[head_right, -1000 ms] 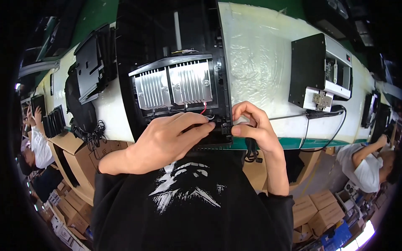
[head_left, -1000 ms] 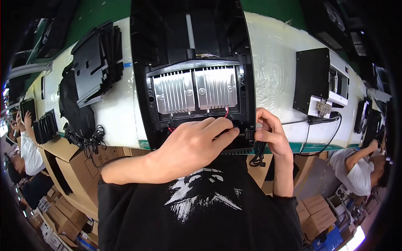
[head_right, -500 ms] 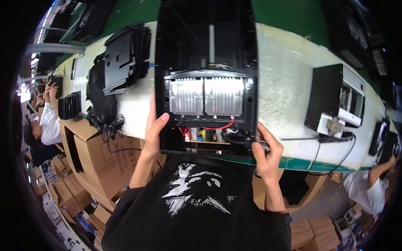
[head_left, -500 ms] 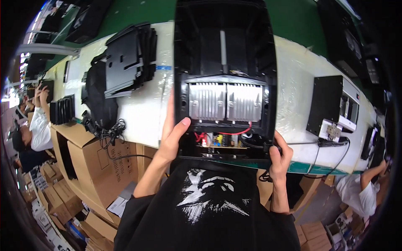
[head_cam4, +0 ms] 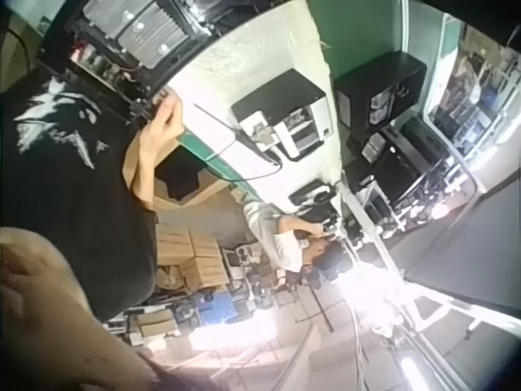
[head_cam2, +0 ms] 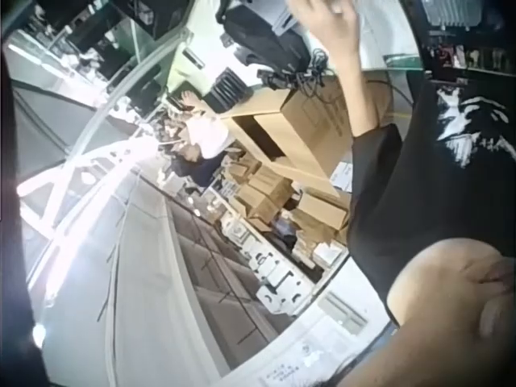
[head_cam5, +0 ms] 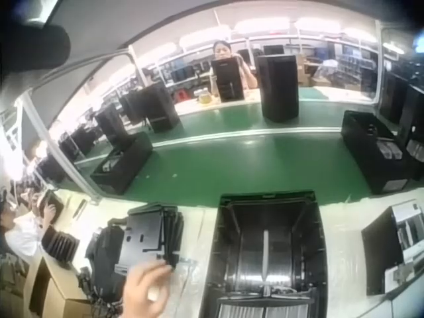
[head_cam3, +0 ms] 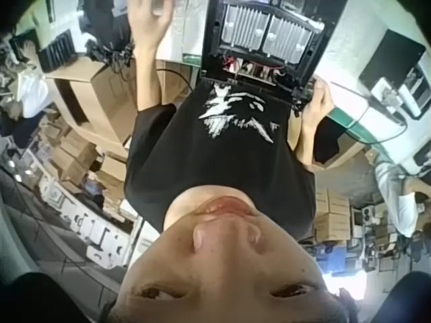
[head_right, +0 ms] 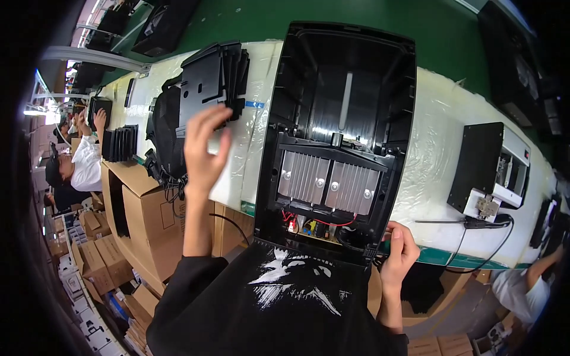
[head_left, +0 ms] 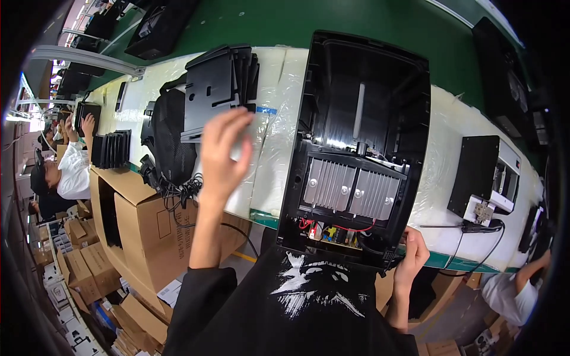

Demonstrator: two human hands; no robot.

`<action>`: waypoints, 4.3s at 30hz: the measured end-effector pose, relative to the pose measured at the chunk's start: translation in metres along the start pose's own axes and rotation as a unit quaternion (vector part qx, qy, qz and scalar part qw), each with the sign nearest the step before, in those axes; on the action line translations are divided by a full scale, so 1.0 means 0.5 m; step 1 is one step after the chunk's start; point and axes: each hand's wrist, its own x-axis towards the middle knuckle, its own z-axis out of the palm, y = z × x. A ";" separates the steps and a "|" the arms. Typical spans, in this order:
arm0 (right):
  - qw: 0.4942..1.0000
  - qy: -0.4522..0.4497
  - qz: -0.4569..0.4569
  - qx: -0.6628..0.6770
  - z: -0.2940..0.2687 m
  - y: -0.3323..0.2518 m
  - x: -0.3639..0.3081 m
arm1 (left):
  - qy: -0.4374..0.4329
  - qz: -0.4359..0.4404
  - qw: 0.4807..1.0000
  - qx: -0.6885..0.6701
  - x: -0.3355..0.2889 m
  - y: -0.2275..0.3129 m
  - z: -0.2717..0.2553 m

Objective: Assembling electronic housing components using a power screwdriver.

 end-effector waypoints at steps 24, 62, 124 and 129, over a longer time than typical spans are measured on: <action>0.963 -0.173 -0.184 0.095 0.097 -0.199 0.089 | 0.139 -0.021 0.765 -0.629 0.059 0.110 -0.100; 0.836 -0.121 -0.467 -0.262 0.075 -0.287 0.248 | -0.021 -0.213 0.912 -0.351 -0.016 0.153 0.080; 0.894 0.366 -0.213 -0.148 -0.211 -0.154 0.175 | 0.004 -0.262 0.807 -0.530 -0.022 0.150 0.096; 0.780 0.527 0.007 -0.338 -0.381 -0.007 0.161 | 0.029 -0.256 0.802 -0.538 -0.021 0.140 0.097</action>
